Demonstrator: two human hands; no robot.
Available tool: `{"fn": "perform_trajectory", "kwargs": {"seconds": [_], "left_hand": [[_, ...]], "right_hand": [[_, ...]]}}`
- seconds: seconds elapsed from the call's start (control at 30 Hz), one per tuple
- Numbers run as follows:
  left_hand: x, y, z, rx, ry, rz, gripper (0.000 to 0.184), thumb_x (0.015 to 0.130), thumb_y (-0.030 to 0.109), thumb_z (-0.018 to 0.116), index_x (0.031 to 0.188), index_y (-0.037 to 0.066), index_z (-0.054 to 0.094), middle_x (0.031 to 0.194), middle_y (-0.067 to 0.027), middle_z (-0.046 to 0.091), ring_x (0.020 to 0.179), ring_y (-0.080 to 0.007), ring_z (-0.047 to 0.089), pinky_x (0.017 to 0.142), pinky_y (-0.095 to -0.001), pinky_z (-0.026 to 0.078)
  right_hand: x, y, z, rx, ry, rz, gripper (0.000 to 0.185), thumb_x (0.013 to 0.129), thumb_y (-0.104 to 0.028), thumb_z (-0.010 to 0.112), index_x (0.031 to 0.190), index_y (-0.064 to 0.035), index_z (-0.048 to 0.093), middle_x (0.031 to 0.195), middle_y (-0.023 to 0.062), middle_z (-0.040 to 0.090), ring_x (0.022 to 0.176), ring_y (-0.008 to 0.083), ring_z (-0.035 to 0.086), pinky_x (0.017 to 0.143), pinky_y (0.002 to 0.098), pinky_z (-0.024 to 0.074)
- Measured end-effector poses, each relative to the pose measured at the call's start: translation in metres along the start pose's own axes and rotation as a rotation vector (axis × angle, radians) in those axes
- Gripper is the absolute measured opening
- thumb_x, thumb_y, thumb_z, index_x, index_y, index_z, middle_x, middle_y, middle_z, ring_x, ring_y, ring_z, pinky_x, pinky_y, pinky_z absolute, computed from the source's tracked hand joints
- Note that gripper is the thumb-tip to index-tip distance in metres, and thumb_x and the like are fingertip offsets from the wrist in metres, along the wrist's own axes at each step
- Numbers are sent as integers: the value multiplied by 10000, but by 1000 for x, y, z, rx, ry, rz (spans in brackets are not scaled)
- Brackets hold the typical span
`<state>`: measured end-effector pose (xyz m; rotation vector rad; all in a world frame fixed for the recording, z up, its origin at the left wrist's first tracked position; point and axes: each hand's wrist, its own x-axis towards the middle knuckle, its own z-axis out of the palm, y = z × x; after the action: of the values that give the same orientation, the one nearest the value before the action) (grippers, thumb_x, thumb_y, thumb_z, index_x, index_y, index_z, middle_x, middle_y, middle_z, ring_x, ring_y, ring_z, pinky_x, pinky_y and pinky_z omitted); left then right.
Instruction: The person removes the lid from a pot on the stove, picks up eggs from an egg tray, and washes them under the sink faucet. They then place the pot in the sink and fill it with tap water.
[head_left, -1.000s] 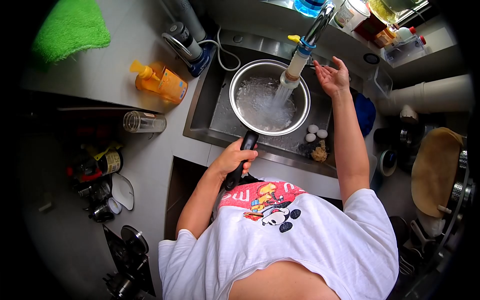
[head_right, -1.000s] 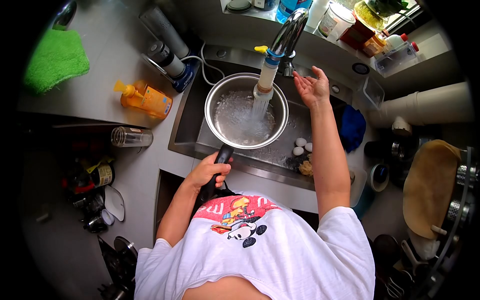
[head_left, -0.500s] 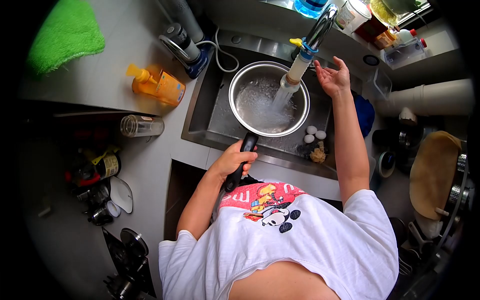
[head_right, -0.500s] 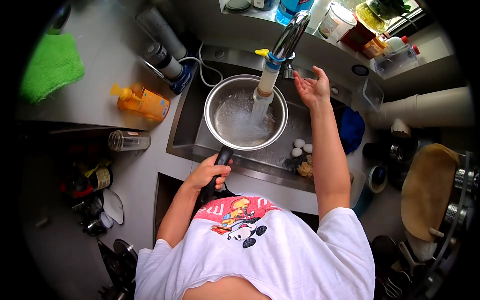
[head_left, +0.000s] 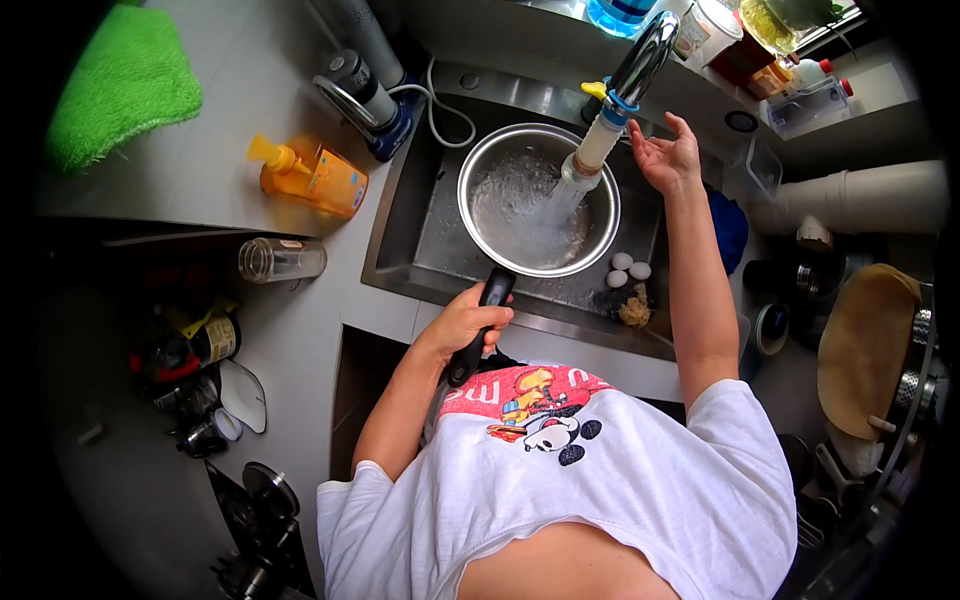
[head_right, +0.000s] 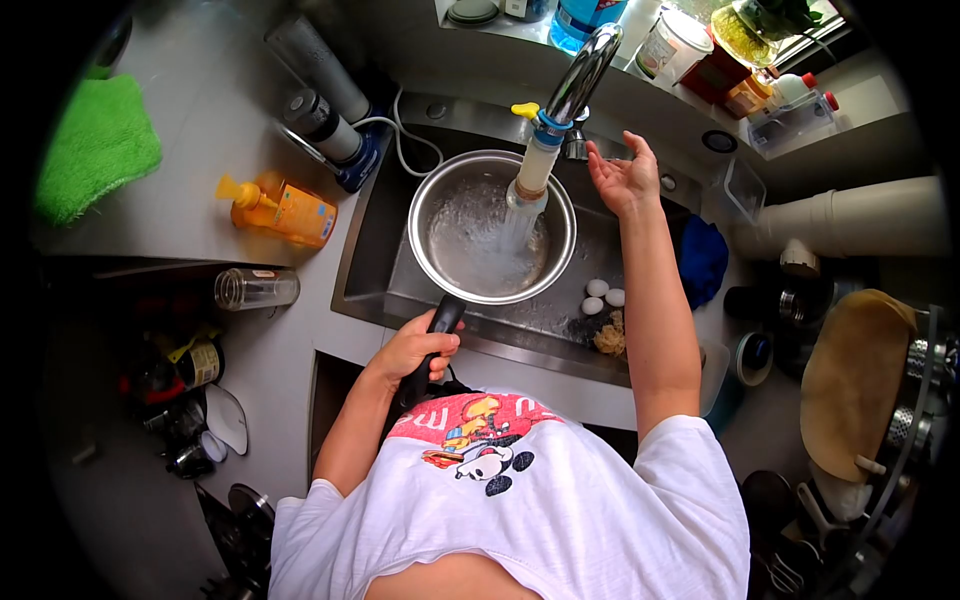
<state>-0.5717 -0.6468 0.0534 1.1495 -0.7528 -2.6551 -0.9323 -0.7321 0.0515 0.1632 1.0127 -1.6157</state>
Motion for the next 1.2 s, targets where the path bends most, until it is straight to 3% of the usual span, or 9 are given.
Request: {"fn": "perform_trajectory", "kwargs": {"seconds": [0.2, 0.4, 0.5, 0.77, 0.83, 1.0, 1.07, 1.17, 1.2], "left_hand": [[0, 0, 1, 28, 6, 3, 273, 788, 59, 552, 1017, 18, 410, 643, -13, 430, 438, -47, 403, 369, -195, 351], [-1, 0, 1, 10, 4, 14, 281, 784, 61, 556, 1020, 16, 410, 643, -15, 430, 440, -49, 402, 374, -196, 348], [-1, 2, 3, 13, 0, 22, 285, 781, 62, 558, 1020, 13, 410, 644, -15, 430, 441, -50, 402, 376, -196, 345], [-1, -3, 5, 47, -12, 52, 275, 768, 86, 584, 971, 17, 411, 655, 0, 455, 456, -51, 433, 362, -202, 364], [-2, -6, 7, 67, -1, 59, 264, 770, 85, 582, 964, 18, 416, 664, -2, 456, 466, -51, 437, 372, -205, 371], [-5, -8, 13, 65, -13, 68, 251, 777, 84, 576, 963, 20, 420, 668, -1, 455, 474, -50, 433, 395, -210, 378], [-7, -9, 12, 57, -22, 69, 249, 779, 84, 574, 964, 21, 421, 668, -1, 455, 475, -50, 431, 401, -212, 380], [-9, -12, 12, 56, -26, 64, 248, 780, 85, 573, 966, 21, 422, 668, -1, 454, 476, -50, 431, 402, -210, 379], [-8, -12, 11, 48, -31, 64, 248, 780, 84, 572, 966, 21, 422, 668, -1, 454, 475, -50, 431, 402, -210, 379]], "right_hand": [[6, -4, 3, 83, -27, 55, 905, 798, -269, 551, 1248, 211, -70, 1075, 244, 468, 902, 248, 543, 790, 288, 499], [22, -11, 24, 100, 142, -54, 900, 760, -277, 600, 1308, 44, -38, 1101, 249, 370, 906, 282, 538, 698, 331, 525], [33, -24, 28, 139, 118, 57, 930, 743, -312, 635, 1349, -55, -22, 1086, 222, 351, 879, 250, 509, 669, 338, 523], [22, -30, 39, 42, 178, 40, 940, 747, -321, 639, 1344, -26, -23, 1027, 208, 413, 843, 253, 528, 680, 345, 529], [27, -36, 27, 40, 83, 164, 969, 756, -351, 628, 1341, 4, -59, 1066, 250, 435, 880, 273, 546, 697, 343, 529], [4, -18, -7, -204, -83, 110, 964, 784, -395, 585, 1359, 1, -80, 1182, 283, 424, 1019, 289, 534, 755, 345, 511], [-18, 3, -20, -411, -44, -122, 838, 783, -408, 587, 1363, -10, 131, 1177, 209, 465, 1013, 276, 533, 806, 367, 481], [-51, 32, -47, -589, -58, -55, 610, 772, -485, 577, 1180, -48, 458, 1163, 117, 507, 1021, 208, 520, 847, 356, 424], [-65, 43, -53, -677, -64, -18, 571, 784, -503, 550, 1168, -87, 478, 1122, 73, 531, 995, 174, 520, 857, 352, 403]]}}
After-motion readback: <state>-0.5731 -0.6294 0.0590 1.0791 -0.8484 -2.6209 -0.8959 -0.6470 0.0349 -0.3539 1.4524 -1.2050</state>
